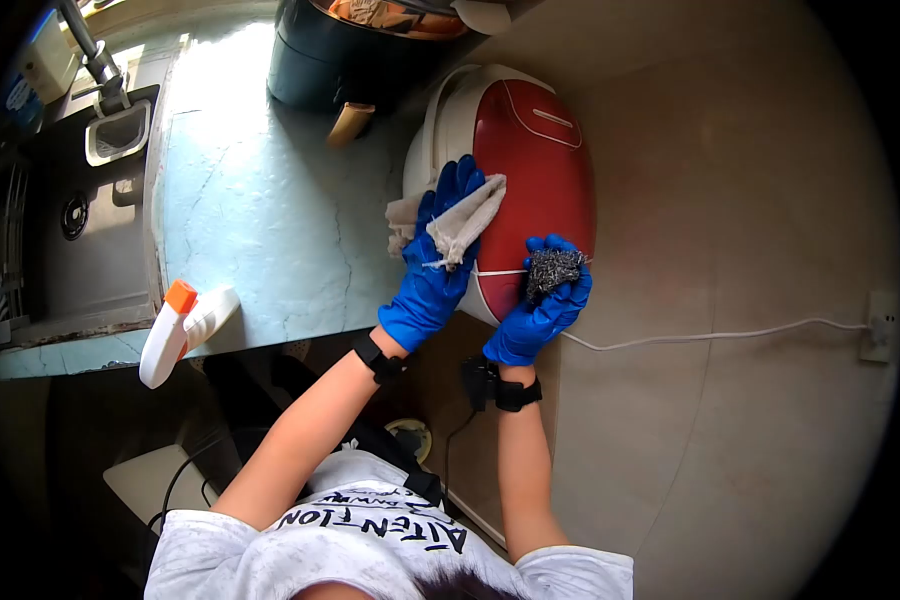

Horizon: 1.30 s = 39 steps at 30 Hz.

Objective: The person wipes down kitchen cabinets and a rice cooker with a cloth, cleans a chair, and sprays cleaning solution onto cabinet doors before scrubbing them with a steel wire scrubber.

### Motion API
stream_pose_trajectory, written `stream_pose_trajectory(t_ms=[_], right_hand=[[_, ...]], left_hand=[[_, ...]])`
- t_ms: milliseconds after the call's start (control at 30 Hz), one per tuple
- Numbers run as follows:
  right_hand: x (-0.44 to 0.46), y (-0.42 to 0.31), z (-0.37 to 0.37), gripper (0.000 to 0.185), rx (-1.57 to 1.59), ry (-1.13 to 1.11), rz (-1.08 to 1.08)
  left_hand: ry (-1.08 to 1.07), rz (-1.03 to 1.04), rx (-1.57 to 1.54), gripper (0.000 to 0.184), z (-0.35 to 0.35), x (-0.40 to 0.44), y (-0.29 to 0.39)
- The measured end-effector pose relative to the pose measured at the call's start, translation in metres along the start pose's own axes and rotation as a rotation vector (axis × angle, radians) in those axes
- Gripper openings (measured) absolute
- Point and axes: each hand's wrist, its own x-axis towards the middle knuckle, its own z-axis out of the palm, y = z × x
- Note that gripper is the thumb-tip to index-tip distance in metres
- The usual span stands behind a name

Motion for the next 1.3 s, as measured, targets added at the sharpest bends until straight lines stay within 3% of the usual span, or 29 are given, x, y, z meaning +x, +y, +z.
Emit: stream_pose_trajectory(t_ms=[100,233,267,300,367,467,500,533,567,633,700,767,833,867,933,1000,1100,1233,1300], right_hand=[[0.0,-0.002,0.0,0.032,0.015,-0.051,-0.036],[0.0,0.002,-0.002,0.034,-0.006,-0.054,-0.025],[0.0,0.001,0.0,0.036,-0.009,-0.027,-0.027],[-0.001,0.0,0.002,0.039,-0.014,0.0,-0.029],[-0.003,-0.001,0.001,0.04,-0.048,-0.008,-0.023],[-0.002,0.001,0.002,0.04,-0.07,0.016,-0.038],[-0.002,0.0,0.002,0.04,-0.068,0.013,-0.034],[-0.001,-0.002,0.001,0.037,-0.032,-0.021,-0.013],[-0.001,-0.004,0.001,0.033,0.002,-0.055,0.008],[-0.001,-0.002,0.002,0.032,0.006,-0.069,-0.003],[-0.002,0.001,0.001,0.031,-0.012,-0.035,-0.016],[-0.003,0.0,0.0,0.031,-0.021,-0.036,-0.017],[-0.004,0.001,0.0,0.031,-0.025,-0.039,-0.026],[-0.005,0.001,-0.001,0.031,-0.031,-0.049,-0.03],[-0.002,0.001,-0.001,0.031,-0.027,-0.064,-0.038],[-0.004,-0.001,0.001,0.03,0.003,-0.093,-0.02],[-0.006,-0.002,0.002,0.032,0.008,-0.118,-0.018],[-0.004,-0.001,0.007,0.034,-0.042,-0.074,-0.013],[-0.006,0.0,0.005,0.033,-0.04,-0.09,-0.027]], left_hand=[[0.071,-0.219,-2.187,0.045,-0.008,-0.018,0.0],[0.002,-0.446,-2.129,0.05,-0.002,0.013,-0.008],[0.124,-0.626,-2.444,0.052,0.011,0.027,0.0],[0.344,-0.934,-2.797,0.055,0.011,0.041,0.003],[0.243,-0.766,-2.6,0.057,0.022,0.048,0.009],[0.27,-0.71,-2.916,0.055,0.004,0.011,0.026],[0.117,-0.495,-2.659,0.056,0.003,-0.011,0.033],[0.049,-0.764,-2.617,0.056,-0.024,-0.036,0.059],[-0.349,-0.803,-2.988,0.056,-0.033,-0.049,0.065],[-0.776,-1.047,-3.191,0.052,-0.042,-0.05,0.089],[-0.615,-1.35,-3.285,0.046,-0.009,-0.017,0.09],[-0.317,-1.226,-3.15,0.034,0.018,0.021,0.134],[-0.61,-1.074,-3.38,0.034,0.064,0.046,0.064],[-0.611,-1.071,-3.386,0.034,0.059,0.039,0.078],[-0.114,-0.875,-3.179,0.038,0.045,0.02,0.112],[0.055,-0.997,-3.398,0.041,0.024,-0.007,0.09],[0.062,-1.056,-3.221,0.04,0.009,-0.025,0.081],[-0.069,-0.946,-3.354,0.038,0.054,0.017,0.069],[-0.554,-0.735,-3.4,0.035,0.072,0.031,0.074]])
